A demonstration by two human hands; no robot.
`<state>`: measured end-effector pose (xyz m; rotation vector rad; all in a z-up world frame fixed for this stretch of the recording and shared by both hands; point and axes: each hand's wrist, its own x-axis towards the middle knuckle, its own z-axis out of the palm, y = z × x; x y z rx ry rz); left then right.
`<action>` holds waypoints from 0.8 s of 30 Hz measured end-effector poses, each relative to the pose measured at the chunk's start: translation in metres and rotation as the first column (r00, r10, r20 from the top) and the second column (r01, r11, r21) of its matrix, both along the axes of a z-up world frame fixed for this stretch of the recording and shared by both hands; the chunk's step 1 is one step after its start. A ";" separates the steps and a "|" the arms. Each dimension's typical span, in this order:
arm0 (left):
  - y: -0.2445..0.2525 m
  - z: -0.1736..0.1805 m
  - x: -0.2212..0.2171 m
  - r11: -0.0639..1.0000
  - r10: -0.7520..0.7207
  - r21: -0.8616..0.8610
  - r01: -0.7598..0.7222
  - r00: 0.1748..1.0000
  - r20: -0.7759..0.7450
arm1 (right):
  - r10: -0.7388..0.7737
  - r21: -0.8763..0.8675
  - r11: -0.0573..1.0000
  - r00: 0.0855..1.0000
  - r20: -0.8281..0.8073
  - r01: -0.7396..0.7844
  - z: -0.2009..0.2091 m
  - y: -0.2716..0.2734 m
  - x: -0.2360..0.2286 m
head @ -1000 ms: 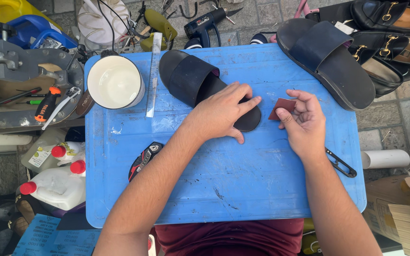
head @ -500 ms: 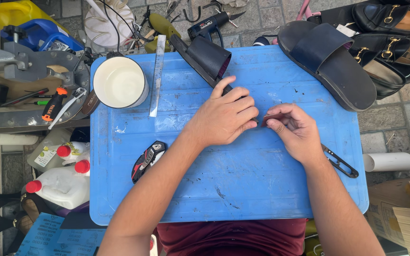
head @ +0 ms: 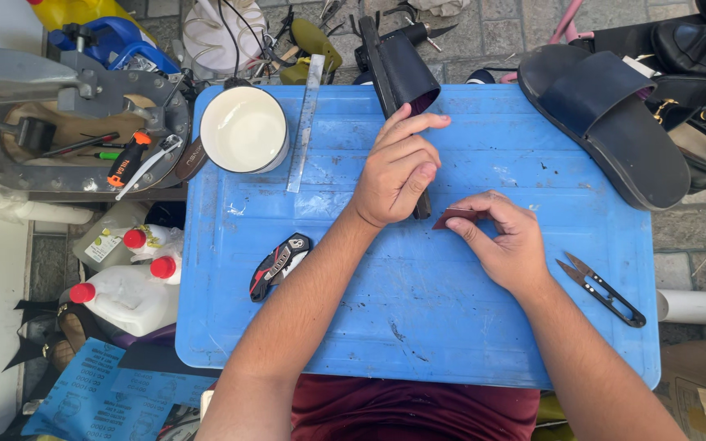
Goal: The person smooths the edges and surfaces of a black slide sandal using a small sanding block. They rotate the sandal to work on the strap, sole, and heel areas, then repeat the process on a second slide.
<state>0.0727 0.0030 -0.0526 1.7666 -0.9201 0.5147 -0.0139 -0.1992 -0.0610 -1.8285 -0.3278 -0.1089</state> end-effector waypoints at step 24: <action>-0.011 -0.010 0.005 0.999 0.034 -0.036 -0.032 0.997 0.065 | -0.050 -0.141 0.986 0.969 0.243 0.086 -0.001 0.016 0.007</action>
